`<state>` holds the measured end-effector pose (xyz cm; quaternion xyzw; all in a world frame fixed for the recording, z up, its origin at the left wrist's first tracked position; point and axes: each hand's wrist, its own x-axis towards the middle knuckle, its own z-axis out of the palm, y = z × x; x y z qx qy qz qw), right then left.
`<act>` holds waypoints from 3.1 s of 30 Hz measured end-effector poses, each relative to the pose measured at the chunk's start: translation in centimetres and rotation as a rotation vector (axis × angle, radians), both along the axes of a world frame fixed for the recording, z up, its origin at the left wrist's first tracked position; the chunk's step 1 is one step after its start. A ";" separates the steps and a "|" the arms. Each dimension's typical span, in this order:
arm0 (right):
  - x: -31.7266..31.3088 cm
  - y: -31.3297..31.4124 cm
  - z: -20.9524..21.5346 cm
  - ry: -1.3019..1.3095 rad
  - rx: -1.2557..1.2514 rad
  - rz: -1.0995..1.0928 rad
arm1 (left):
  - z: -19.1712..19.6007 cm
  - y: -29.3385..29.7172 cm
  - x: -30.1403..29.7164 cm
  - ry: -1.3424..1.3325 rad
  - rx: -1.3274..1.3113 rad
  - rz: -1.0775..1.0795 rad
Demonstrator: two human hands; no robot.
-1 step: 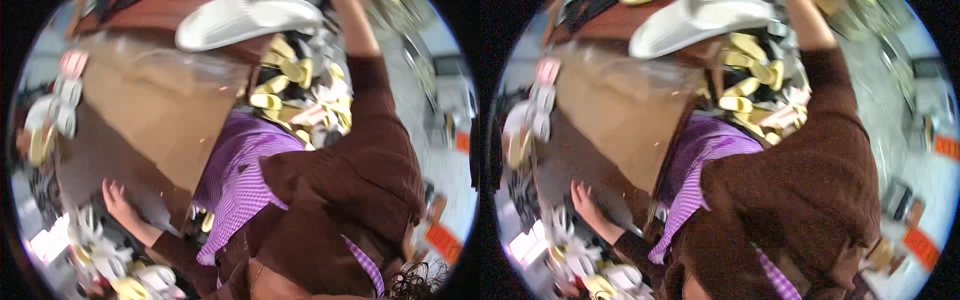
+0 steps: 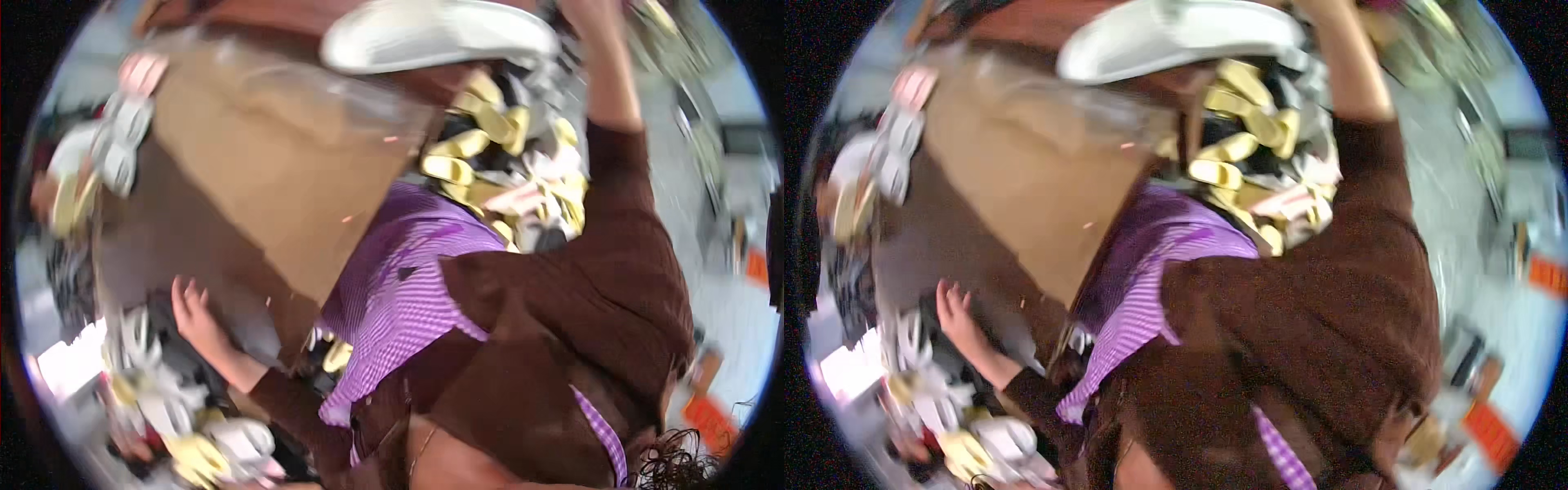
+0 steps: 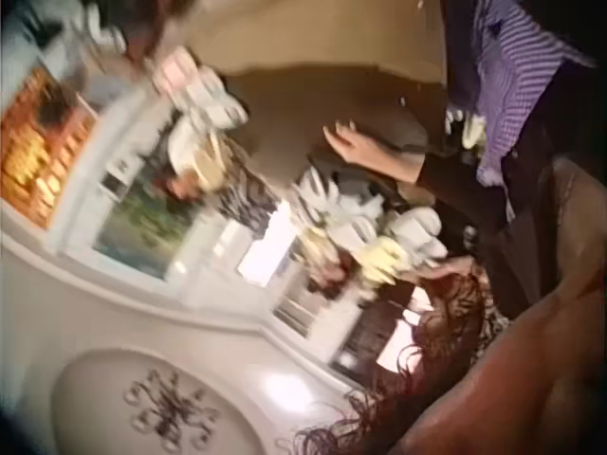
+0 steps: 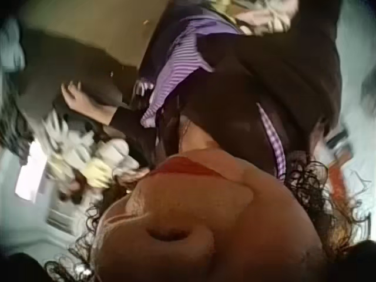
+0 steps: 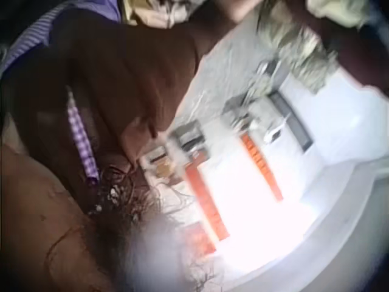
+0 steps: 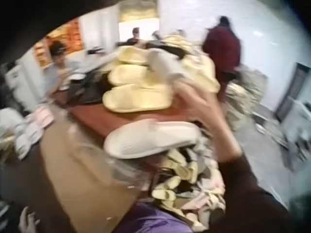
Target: The person pairs slides by threading plastic fastener ties through them by hand to attach each pair together, then places the fastened slides aside.
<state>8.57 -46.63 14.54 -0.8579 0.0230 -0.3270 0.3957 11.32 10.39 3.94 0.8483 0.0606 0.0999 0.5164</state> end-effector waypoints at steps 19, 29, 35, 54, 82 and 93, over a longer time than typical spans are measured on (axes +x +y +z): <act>3.7 36.1 -6.7 0.356 -0.130 1.573 | -2.4 12.2 -15.5 -0.149 0.132 0.808; 5.3 37.3 -11.9 0.814 0.371 1.566 | -5.8 14.8 -11.8 -0.169 -0.785 0.672; 5.1 38.2 -12.5 0.882 0.617 1.369 | -6.1 3.7 -9.8 -0.325 -1.191 0.604; 3.5 32.3 -8.9 1.051 0.781 1.258 | -1.1 3.4 -11.9 -0.180 -1.103 0.531; 13.7 30.8 -1.3 -0.004 -0.063 1.094 | 3.4 11.4 -3.8 -0.042 -0.804 0.409; 27.8 30.3 -12.7 0.212 -0.278 0.372 | -1.2 8.2 -5.1 -0.327 0.072 0.447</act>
